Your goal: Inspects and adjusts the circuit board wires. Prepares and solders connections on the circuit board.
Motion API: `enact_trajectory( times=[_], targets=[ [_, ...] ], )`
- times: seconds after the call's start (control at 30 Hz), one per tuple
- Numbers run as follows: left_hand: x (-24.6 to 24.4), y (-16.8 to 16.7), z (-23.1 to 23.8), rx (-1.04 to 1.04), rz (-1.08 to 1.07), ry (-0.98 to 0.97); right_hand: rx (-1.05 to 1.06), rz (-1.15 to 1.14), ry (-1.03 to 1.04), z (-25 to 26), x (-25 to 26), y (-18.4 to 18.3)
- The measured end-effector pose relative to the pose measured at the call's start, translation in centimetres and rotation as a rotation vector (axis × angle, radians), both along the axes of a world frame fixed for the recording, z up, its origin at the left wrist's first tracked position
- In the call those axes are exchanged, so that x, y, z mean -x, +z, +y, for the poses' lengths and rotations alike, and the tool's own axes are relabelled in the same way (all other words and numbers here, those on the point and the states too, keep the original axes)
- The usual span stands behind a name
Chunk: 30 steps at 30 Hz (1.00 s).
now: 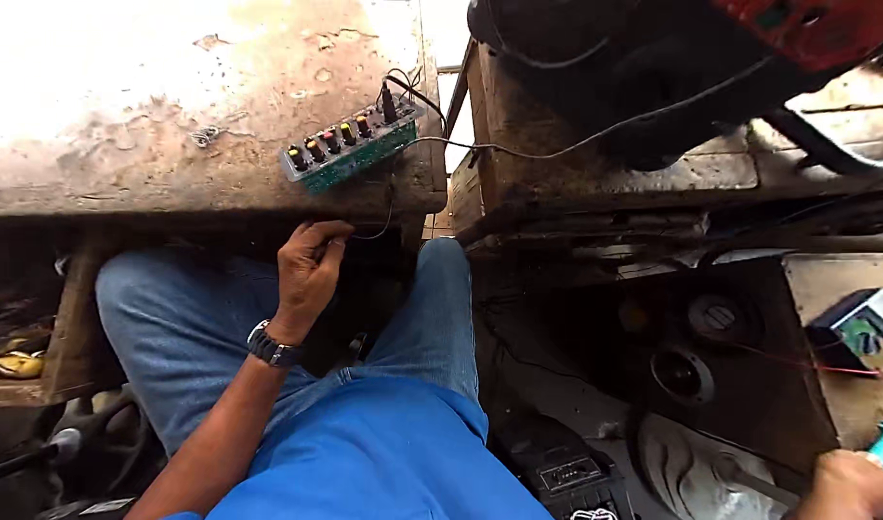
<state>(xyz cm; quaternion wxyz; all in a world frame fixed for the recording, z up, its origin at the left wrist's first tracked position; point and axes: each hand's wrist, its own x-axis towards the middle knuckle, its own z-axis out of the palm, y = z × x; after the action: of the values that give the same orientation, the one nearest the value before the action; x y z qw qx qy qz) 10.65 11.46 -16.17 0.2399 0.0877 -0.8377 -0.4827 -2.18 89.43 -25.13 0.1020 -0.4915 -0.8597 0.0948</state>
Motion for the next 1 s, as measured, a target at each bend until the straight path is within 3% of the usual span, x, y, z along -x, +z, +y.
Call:
enact_trajectory(
  times=[0.1, 0.27, 0.4, 0.57, 0.7, 0.83, 1.0],
  targets=[
    [0.4, 0.2, 0.0, 0.036, -0.011, 0.002, -0.026, 0.376, 0.005, -5.4, -3.0, 0.1],
    [0.4, 0.9, -0.2, 0.091, 0.018, -0.005, -0.036, 0.87, 0.344, -19.9, -8.9, 2.2],
    [0.2, 1.6, -0.7, 0.105, 0.079, -0.028, 0.143, 0.804, 0.791, -29.2, -11.5, 3.3],
    [0.3, 2.9, -0.8, 0.125, 0.16, -0.074, 0.626, 0.817, 1.193, -41.9, -11.0, 7.5],
    [-0.3, 3.7, -1.3, 0.212, 0.172, 0.026, 0.887, 0.72, 1.469, -48.9, -10.1, 10.5],
    [-2.1, 3.9, -4.3, 0.288, 0.192, 0.228, 1.079, 0.636, 1.615, -53.5, -9.4, 11.9],
    [-0.8, 5.5, -13.7, 0.463, 0.102, 0.388, 1.178, 0.549, 1.647, -55.9, -9.1, 12.4]
  ],
)
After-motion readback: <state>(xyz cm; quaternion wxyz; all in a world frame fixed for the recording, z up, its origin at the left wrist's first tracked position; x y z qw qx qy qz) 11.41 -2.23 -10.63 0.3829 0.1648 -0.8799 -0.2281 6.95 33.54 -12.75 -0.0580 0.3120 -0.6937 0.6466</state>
